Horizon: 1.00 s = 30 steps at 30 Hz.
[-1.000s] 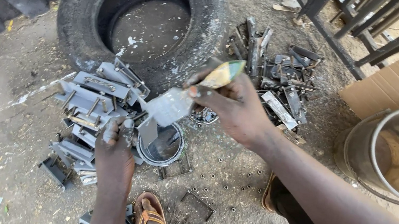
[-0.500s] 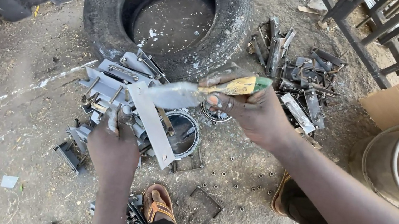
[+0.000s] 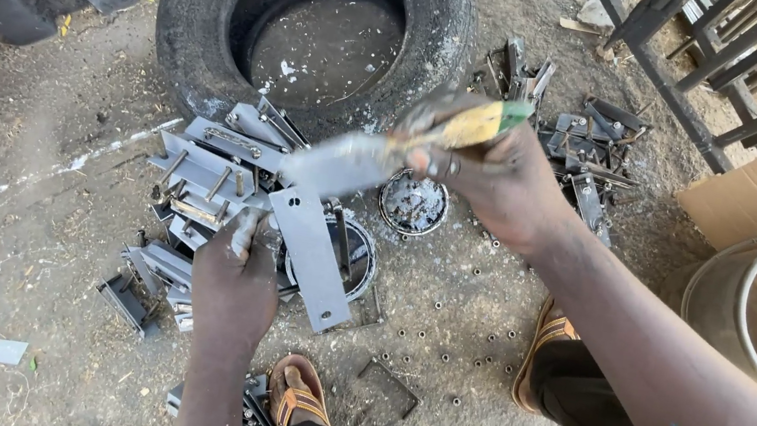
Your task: Painting small metal pieces using a paintbrush and a small can of paint.
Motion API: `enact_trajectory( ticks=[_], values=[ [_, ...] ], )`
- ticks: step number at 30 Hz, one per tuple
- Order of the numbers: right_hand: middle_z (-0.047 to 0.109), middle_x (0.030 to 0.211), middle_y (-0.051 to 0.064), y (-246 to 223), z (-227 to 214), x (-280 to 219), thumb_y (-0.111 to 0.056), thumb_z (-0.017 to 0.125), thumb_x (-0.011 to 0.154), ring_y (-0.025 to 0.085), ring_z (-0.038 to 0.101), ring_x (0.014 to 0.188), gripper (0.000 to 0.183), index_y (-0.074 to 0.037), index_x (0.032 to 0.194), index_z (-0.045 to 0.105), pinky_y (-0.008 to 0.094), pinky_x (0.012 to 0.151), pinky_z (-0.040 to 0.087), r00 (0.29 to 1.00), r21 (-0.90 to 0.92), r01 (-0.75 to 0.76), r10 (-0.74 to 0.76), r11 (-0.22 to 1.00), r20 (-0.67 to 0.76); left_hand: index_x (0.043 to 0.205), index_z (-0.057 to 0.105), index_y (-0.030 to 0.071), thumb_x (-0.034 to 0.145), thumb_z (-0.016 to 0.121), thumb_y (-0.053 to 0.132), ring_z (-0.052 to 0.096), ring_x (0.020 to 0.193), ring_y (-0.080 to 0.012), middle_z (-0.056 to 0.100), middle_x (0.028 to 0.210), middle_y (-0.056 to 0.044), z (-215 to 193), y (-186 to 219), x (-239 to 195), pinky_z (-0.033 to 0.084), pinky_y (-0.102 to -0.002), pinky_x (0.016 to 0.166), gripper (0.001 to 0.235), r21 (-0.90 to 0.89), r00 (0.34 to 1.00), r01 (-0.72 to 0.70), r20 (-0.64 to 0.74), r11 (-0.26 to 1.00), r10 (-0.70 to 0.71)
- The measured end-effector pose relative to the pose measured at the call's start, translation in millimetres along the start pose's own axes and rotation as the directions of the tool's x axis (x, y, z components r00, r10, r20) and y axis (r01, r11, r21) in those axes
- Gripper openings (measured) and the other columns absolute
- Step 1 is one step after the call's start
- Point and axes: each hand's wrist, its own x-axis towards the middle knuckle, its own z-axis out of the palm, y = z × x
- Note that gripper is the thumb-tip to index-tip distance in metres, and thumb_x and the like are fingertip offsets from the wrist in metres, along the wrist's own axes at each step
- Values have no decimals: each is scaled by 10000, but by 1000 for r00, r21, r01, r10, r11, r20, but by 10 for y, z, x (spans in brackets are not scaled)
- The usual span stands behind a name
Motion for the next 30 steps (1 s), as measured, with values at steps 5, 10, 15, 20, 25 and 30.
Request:
enact_trajectory(
  ticks=[5, 10, 15, 20, 25, 30],
  values=[
    [659, 1016, 157, -163, 95, -41, -17, 658, 954, 279, 670, 942, 117, -50, 1066, 652, 435, 882, 593, 999, -127, -35, 31, 991, -27, 1071, 728, 48, 946, 542, 109, 635, 783, -385, 704, 822, -243, 19, 23, 57, 480, -569, 743, 232, 229, 993, -99, -44, 968, 111],
    [620, 854, 56, 45, -115, 59, -163, 631, 1053, 175, 704, 726, 130, -36, 1037, 609, 321, 561, 636, 943, -76, -50, 22, 996, -331, 1056, 746, 38, 931, 666, 265, 663, 761, -413, 715, 774, -215, 61, -216, 68, 486, -565, 732, 271, 556, 991, -62, -67, 829, 118],
    [691, 1000, 169, 747, -62, -243, -155, 421, 1100, 148, 574, 569, 461, -28, 1541, 377, 232, 421, 494, 618, -580, -747, 663, 326, -423, 1188, 766, 65, 968, 763, 383, 740, 836, -173, 801, 998, -111, 17, -381, 228, 493, -404, 782, 386, 774, 993, 39, -101, 632, 62],
    [700, 989, 110, 2535, -53, -1613, -264, 495, 1016, 243, 667, 851, 243, -107, 1137, 635, 362, 657, 569, 422, -869, -494, 867, -23, -263, 870, 702, 75, 1050, 703, 366, 582, 621, -147, 642, 706, -51, -53, -343, 184, 468, -305, 615, 343, 741, 994, 95, -102, 664, -28],
    [728, 1092, 67, 3440, 550, -2590, -378, 609, 932, 241, 689, 985, 308, -179, 1157, 678, 371, 744, 572, 269, -814, -576, 922, -79, -280, 1030, 768, 23, 1037, 605, 295, 670, 538, -207, 717, 676, -112, -71, -291, 133, 497, -350, 465, 317, 666, 991, 42, -120, 744, 52],
    [580, 1389, 59, 3739, 853, -2875, -157, 418, 1035, 333, 701, 1042, 422, -307, 1409, 544, 462, 819, 578, 220, -765, -611, 884, -205, -413, 1116, 727, 67, 1059, 518, 307, 577, 382, -83, 673, 566, -23, -101, -232, 117, 380, -202, 295, 324, 528, 983, 179, -70, 830, -168]
  ],
)
